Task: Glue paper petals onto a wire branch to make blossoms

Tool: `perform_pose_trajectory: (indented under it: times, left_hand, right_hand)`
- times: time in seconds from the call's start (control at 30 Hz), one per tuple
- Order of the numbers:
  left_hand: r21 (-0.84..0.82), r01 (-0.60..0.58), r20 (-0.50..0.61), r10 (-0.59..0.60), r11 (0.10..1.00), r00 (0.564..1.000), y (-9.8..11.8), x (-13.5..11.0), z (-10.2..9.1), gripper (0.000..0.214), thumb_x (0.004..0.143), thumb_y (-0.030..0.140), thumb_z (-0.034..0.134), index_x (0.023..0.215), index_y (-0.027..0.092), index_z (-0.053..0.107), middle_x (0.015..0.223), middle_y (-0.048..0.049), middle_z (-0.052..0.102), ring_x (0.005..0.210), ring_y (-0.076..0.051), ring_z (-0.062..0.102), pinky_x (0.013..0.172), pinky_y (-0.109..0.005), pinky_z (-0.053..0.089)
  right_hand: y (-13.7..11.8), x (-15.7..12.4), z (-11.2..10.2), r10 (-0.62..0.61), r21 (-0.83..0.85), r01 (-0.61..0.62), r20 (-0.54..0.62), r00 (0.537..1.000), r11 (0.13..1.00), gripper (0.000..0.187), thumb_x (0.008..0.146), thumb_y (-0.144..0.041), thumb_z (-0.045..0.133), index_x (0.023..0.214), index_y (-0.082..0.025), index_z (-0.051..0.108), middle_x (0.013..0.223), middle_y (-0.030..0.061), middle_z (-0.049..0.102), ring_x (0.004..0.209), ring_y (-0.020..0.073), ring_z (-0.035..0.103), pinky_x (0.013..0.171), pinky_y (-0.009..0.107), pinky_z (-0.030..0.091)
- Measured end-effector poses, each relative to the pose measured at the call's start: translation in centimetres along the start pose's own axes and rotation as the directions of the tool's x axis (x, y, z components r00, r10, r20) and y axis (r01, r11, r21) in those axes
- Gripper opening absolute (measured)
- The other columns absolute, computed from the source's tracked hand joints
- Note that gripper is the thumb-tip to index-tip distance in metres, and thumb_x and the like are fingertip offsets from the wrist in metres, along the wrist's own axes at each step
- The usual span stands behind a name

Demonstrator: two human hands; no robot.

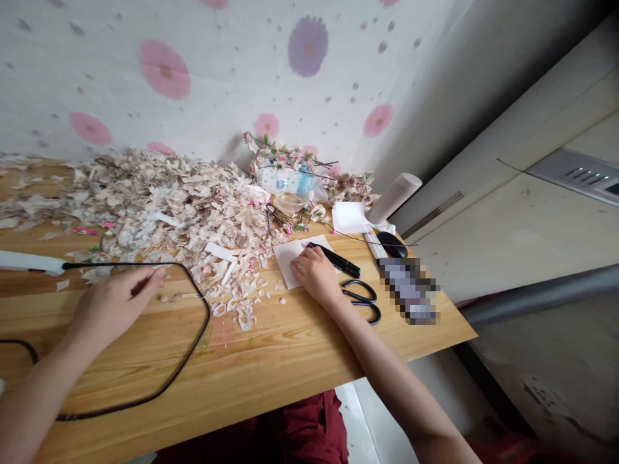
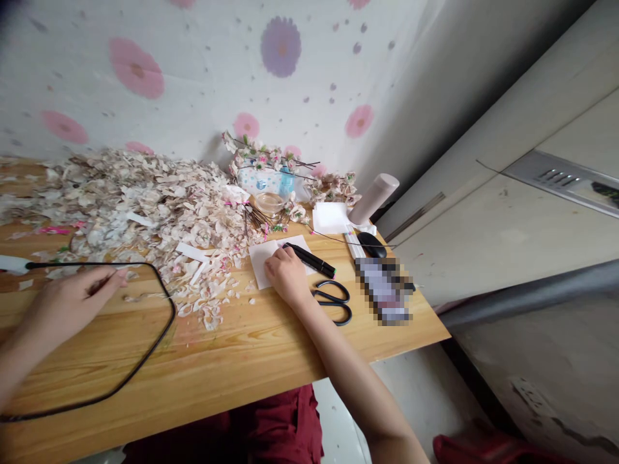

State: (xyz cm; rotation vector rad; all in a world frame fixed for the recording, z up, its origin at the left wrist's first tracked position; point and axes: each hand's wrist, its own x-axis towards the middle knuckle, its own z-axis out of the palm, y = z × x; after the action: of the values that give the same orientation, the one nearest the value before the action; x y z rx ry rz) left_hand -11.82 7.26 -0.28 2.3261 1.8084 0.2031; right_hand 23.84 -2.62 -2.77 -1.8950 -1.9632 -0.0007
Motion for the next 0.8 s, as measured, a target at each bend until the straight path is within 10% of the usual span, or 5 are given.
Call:
perform_pose_trajectory:
  times: [0.33, 0.8]
  left_hand:
    - [0.029, 0.005, -0.013, -0.005, 1.0, 1.0, 0.2, -0.1, -0.3, 0.028, 0.09, 0.035, 0.048, 0.103, 0.023, 0.07, 0.09, -0.004, 0.075, 0.077, -0.021, 0.065, 0.06, -0.022, 0.037]
    - [0.051, 0.024, 0.034, -0.026, 0.998, 0.999, 0.1, 0.1, -0.2, 0.033, 0.089, 0.035, 0.048, 0.11, 0.02, 0.068, 0.109, -0.0087, 0.073, 0.094, -0.026, 0.067, 0.071, -0.025, 0.042]
  right_hand:
    - [1.9, -0.1, -0.5, 0.124, 0.113, -0.113, -0.104, 0.987, 0.987, 0.02, 0.085, -0.009, 0.057, 0.091, -0.02, 0.073, 0.092, 0.0089, 0.067, 0.092, 0.0275, 0.056, 0.084, 0.04, 0.047]
    - [3.1, -0.6, -1.5, 0.072, 0.192, -0.076, 0.03, 0.997, 0.978, 0.006, 0.084, -0.015, 0.068, 0.086, -0.018, 0.072, 0.09, 0.0069, 0.068, 0.09, 0.0246, 0.057, 0.083, 0.037, 0.047]
